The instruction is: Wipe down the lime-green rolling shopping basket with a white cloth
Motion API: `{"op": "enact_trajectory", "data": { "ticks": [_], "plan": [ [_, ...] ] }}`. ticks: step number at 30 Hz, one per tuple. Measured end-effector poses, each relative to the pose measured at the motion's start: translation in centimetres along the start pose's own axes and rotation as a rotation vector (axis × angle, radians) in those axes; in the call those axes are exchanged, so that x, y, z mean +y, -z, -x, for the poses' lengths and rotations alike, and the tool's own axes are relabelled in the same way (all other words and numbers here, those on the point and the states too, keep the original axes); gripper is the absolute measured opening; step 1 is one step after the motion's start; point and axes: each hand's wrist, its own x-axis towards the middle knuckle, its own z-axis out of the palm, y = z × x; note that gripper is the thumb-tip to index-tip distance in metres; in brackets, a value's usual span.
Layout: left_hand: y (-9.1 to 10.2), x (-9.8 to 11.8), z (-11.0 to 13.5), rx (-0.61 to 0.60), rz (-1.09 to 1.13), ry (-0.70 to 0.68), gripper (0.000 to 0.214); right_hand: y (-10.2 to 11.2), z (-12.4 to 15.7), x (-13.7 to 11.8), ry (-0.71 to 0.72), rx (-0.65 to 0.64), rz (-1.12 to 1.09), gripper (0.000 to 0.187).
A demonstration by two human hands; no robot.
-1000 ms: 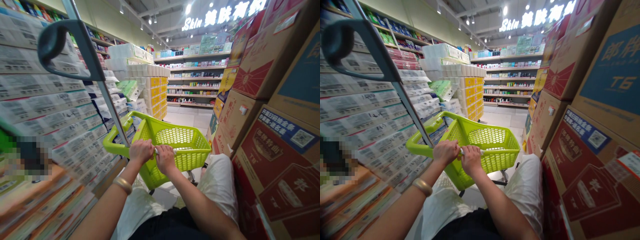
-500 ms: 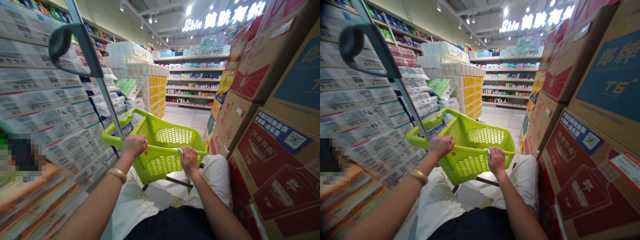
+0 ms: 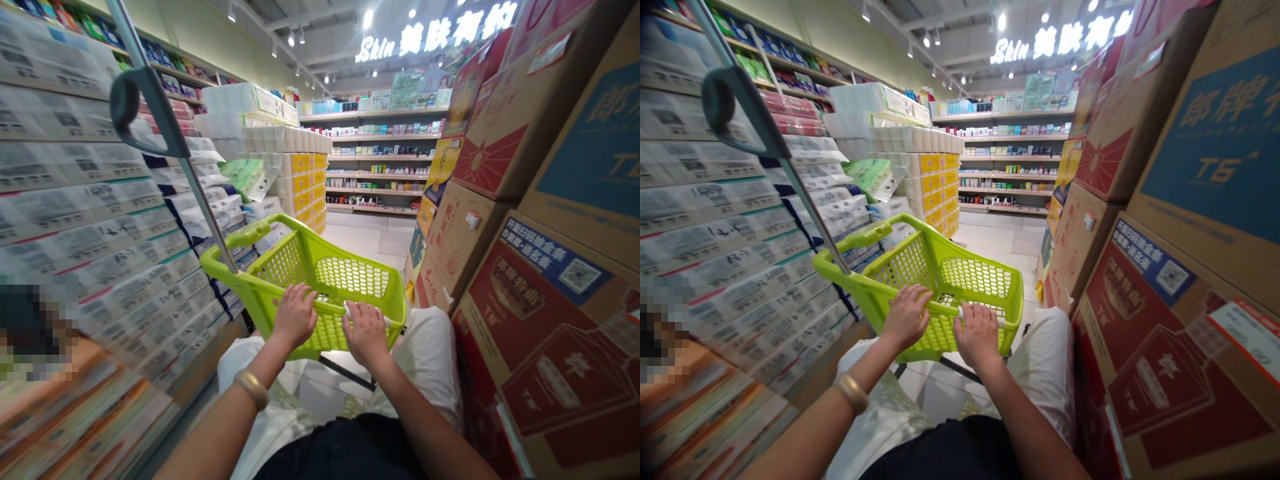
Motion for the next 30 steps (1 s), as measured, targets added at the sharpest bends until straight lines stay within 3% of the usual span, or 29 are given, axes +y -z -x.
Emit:
{"op": "enact_trajectory", "data": {
  "ticks": [3,6,12,18,26,30],
  "plan": [
    [-1.9,1.4,0.9,-0.037,0.036,0.018,0.05,-0.1,-0.8,-1.1,0.072,-0.076,0.015,0.029],
    [-2.6,0.7,1.2,-0.052,0.02,0.061,0.055,-0.7,-1.4,-2.1,0.096,-0.094,0.024,0.025],
    [-2.1,-1.7,1.0,-0.101,0.008,0.054,0.053,-1.0,0.1,-2.1,0.054,-0.097,0.04,0.023],
    [-2.2,-1.5,1.3,-0.076,0.044,0.082,0.05,-0.4,1.9,-0.7,0.022,-0.102,0.083,0.026],
    [-2.8,-1.3,1.3,-0.065,0.055,0.088,0.048,-1.7,-3.9,-6.6,0.076,-0.324,0.093,0.02],
    [-2.8,-1.9,1.4,-0.08,0.034,0.06,0.048,-1.8,-4.0,-6.8,0.085,-0.315,0.079,0.02]
  ]
}}
